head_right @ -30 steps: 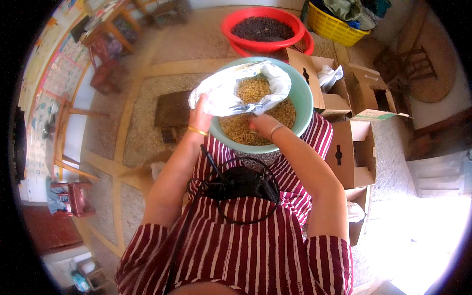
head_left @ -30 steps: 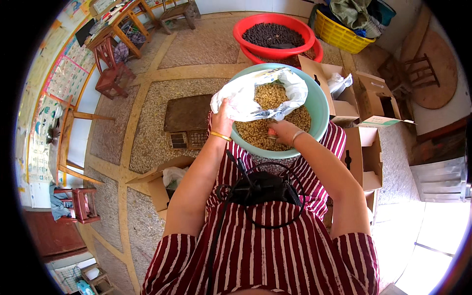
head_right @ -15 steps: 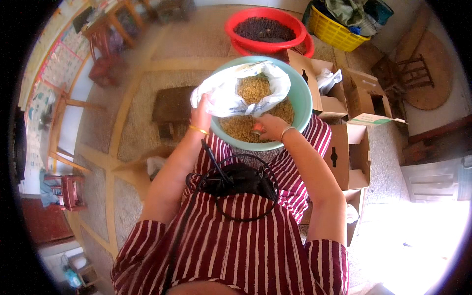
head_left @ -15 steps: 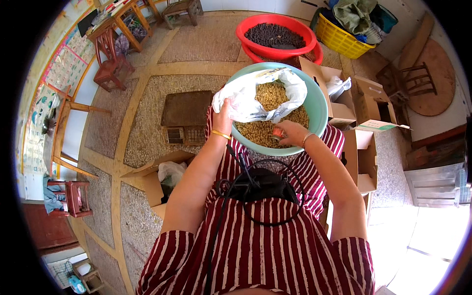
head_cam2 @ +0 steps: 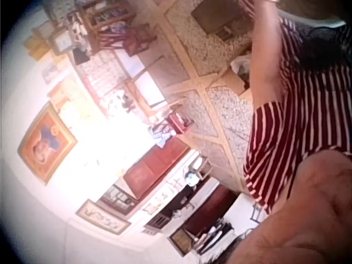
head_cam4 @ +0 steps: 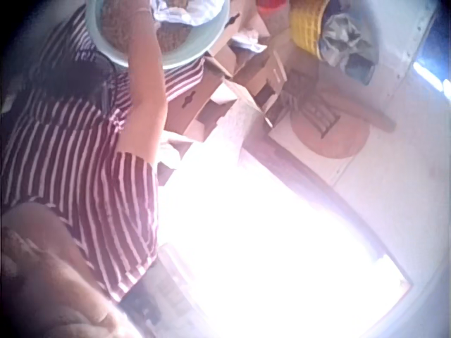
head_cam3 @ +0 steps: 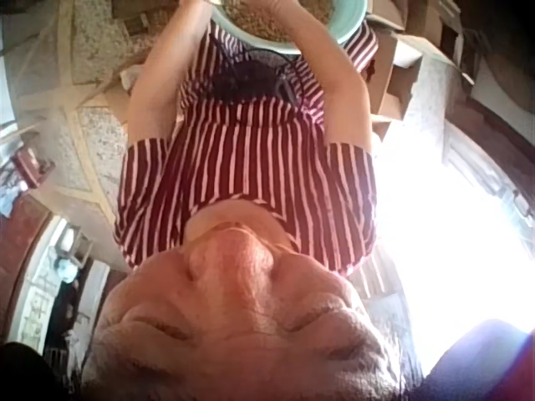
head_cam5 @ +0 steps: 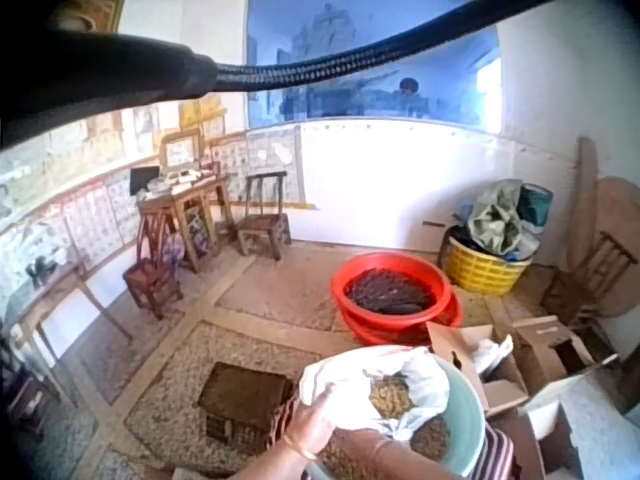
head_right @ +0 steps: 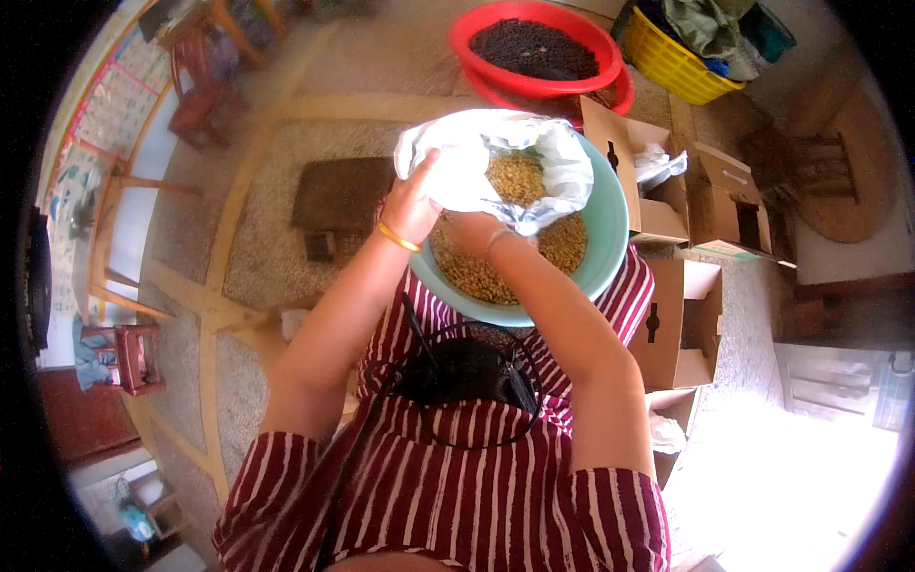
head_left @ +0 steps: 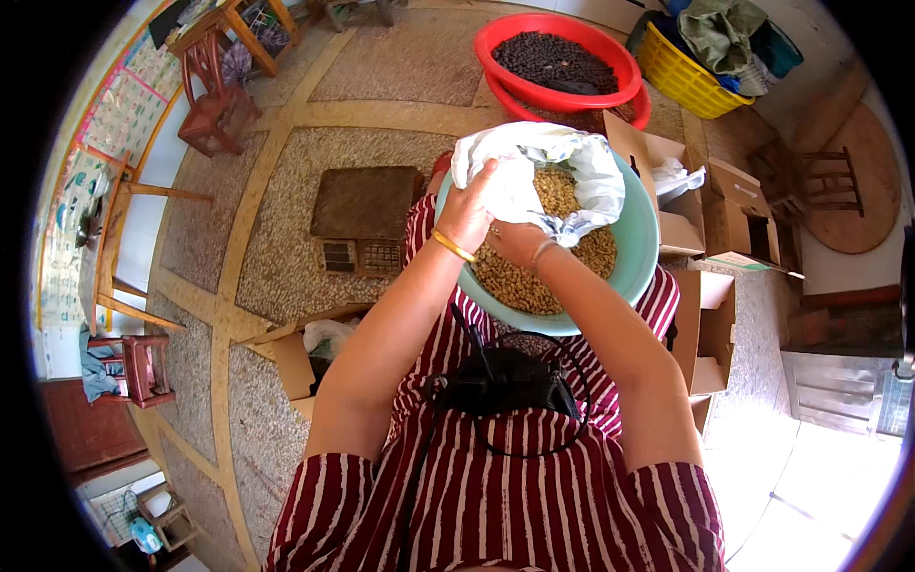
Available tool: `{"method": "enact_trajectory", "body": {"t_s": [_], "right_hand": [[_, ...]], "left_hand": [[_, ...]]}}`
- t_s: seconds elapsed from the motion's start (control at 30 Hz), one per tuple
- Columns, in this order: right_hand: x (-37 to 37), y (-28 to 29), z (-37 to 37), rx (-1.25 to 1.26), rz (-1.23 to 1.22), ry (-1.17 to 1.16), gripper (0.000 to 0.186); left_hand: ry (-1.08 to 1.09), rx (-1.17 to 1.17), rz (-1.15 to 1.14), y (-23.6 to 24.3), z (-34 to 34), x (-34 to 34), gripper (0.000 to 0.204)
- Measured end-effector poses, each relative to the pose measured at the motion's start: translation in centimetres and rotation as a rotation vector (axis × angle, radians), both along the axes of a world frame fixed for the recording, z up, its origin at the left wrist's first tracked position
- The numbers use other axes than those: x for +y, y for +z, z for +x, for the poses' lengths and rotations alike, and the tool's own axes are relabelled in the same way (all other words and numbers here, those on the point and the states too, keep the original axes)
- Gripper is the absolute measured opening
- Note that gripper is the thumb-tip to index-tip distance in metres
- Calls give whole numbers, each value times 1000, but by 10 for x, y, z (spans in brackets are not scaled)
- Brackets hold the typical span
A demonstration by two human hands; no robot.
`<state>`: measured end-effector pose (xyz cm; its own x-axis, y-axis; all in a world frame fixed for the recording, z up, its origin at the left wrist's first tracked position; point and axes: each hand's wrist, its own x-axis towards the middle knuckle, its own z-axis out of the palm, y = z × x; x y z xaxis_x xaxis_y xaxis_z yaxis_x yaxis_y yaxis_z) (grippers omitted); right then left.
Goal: The person sits on the floor and pours light-colored grains from a white sack into a light blue basin using a small plastic cup. The person repeatedly scoops grains from the sack and pours them into the basin, which already contains some grains.
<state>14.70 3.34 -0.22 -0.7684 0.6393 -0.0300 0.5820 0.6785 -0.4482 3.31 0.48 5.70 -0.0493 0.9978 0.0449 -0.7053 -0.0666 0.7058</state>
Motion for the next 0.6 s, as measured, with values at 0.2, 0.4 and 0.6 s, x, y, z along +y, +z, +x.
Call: {"method": "enact_trajectory", "body": {"t_s": [0.2, 0.4, 0.6], "right_hand": [[41, -31, -35, -34, 590, 12, 44], [30, -35, -36, -137, 534, 61, 46], [10, -31, -10, -518, -192, 163, 47]], "left_hand": [[-15, -68, -101, -2, -16, -1, 44], [18, -67, -77, -11, -22, 2, 44], [57, -87, -57, -22, -22, -6, 42]]}}
